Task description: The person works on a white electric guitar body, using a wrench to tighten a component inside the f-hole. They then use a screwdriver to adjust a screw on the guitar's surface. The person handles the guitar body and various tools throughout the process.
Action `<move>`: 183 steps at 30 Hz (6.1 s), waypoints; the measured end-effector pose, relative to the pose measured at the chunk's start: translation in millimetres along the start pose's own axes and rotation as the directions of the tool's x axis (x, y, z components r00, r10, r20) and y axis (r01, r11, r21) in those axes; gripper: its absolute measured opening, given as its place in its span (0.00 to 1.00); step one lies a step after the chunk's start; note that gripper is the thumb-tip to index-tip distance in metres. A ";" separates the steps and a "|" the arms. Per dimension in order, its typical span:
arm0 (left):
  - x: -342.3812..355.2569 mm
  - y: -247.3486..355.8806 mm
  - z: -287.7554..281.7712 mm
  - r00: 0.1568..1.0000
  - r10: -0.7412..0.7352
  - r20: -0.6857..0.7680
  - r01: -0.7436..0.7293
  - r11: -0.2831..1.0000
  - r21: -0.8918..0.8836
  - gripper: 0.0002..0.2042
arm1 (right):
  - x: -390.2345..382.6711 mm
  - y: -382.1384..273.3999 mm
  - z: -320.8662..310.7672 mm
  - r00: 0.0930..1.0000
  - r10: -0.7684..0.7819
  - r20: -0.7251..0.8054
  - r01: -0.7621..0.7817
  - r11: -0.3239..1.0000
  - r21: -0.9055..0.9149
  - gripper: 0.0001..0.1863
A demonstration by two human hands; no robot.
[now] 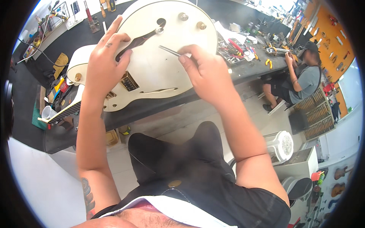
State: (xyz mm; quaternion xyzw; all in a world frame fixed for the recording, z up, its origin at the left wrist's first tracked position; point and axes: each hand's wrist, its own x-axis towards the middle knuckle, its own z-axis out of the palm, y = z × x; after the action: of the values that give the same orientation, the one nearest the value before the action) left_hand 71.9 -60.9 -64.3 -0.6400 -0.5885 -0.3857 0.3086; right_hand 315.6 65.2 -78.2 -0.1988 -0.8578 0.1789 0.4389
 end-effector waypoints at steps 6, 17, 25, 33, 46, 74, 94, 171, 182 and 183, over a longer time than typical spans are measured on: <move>-12.1 -8.7 -1.3 0.999 -0.024 -0.034 0.024 1.000 -0.014 0.13 | 52.7 -34.4 -28.7 0.903 -0.335 0.267 0.428 0.665 -0.612 0.11; -15.3 -6.4 -8.0 0.995 -0.101 -0.003 0.100 0.991 -0.086 0.16 | 85.7 -54.4 -3.2 0.830 -0.360 0.426 0.550 0.404 -0.731 0.12; -17.8 -8.2 -5.5 0.995 -0.102 -0.011 0.100 0.989 -0.108 0.16 | 87.9 -48.6 13.6 0.823 -0.404 0.398 0.562 0.479 -0.675 0.14; -19.0 -6.6 -5.6 0.997 -0.070 -0.038 0.066 0.993 -0.093 0.17 | 94.7 -46.6 17.2 0.850 -0.364 0.381 0.525 0.523 -0.672 0.19; -24.4 -2.1 -14.2 0.996 -0.029 -0.086 0.019 0.993 -0.113 0.13 | 98.7 -87.0 7.4 0.809 -0.350 0.472 0.586 0.411 -0.699 0.20; -25.3 -11.3 -8.4 0.995 -0.008 -0.103 -0.001 0.996 -0.085 0.14 | 93.1 -91.9 11.8 0.868 -0.114 0.482 0.464 0.528 -0.711 0.20; -25.9 -7.5 -8.2 0.991 0.001 -0.131 -0.015 0.994 -0.107 0.13 | 70.6 -66.7 9.5 0.803 -0.008 0.596 0.509 0.528 -0.679 0.14; -18.9 -5.1 0.7 0.991 -0.032 -0.129 0.024 0.998 -0.063 0.09 | 38.9 -36.5 8.3 0.995 0.089 -0.036 -0.092 0.989 -0.117 0.24; -16.3 -2.1 -1.3 0.987 -0.079 -0.137 0.070 0.995 -0.073 0.09 | 59.7 -28.3 50.0 0.977 -0.018 -0.211 -0.022 0.982 -0.188 0.21; -16.7 0.6 -3.2 0.988 -0.110 -0.107 0.102 0.992 -0.078 0.09 | 60.6 -26.9 50.0 0.978 0.001 -0.209 -0.036 0.986 -0.163 0.20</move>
State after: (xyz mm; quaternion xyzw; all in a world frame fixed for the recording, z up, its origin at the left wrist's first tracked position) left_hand 71.9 -72.4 -77.0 -0.5961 -0.5894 -0.4574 0.2967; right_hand 237.0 65.7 -51.4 -0.2601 -0.8171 0.0893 0.5066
